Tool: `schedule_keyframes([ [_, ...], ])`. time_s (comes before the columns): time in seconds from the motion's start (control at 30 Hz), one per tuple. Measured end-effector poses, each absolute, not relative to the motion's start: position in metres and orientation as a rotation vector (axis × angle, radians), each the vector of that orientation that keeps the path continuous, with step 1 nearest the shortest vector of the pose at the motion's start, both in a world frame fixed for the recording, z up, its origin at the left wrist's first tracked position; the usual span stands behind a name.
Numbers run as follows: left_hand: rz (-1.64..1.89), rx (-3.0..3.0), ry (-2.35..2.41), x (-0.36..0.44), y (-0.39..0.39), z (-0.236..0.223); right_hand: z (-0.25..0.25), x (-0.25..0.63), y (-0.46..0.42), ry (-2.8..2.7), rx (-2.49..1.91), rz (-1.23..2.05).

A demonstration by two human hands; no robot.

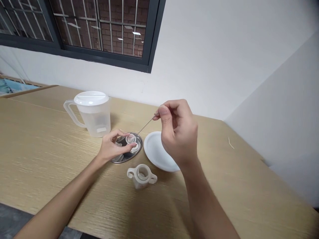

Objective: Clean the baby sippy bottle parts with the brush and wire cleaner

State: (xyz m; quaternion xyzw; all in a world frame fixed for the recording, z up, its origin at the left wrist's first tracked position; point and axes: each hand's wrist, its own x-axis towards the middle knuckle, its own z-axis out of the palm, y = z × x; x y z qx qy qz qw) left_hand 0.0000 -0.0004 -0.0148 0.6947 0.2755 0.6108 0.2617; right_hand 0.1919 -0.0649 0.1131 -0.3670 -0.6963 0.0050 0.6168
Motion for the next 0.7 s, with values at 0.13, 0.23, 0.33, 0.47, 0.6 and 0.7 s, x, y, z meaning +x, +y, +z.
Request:
schedule_keyframes([
  [0.13, 1.638, 1.863, 0.752, -0.001, -0.001, -0.016, 0.111, 0.189, -0.065, -1.627, -0.851, -0.008],
  [0.23, 1.631, 1.848, 0.745, -0.001, -0.002, -0.017, 0.108, 0.185, -0.063, -1.663, -0.836, -0.057],
  [0.33, 1.648, 1.835, 0.744, 0.0, -0.002, -0.018, 0.102, 0.178, -0.059, -1.723, -0.804, -0.075],
  [0.47, 1.713, 1.817, 0.738, 0.002, -0.003, -0.02, 0.093, 0.169, -0.055, -1.81, -0.807, -0.079],
  [0.6, 1.764, 1.787, 0.749, 0.003, -0.004, -0.02, 0.086, 0.164, -0.051, -1.853, -0.838, -0.062],
  [0.7, 1.794, 1.768, 0.755, 0.004, -0.006, -0.019, 0.081, 0.163, -0.047, -1.862, -0.861, 0.013],
])
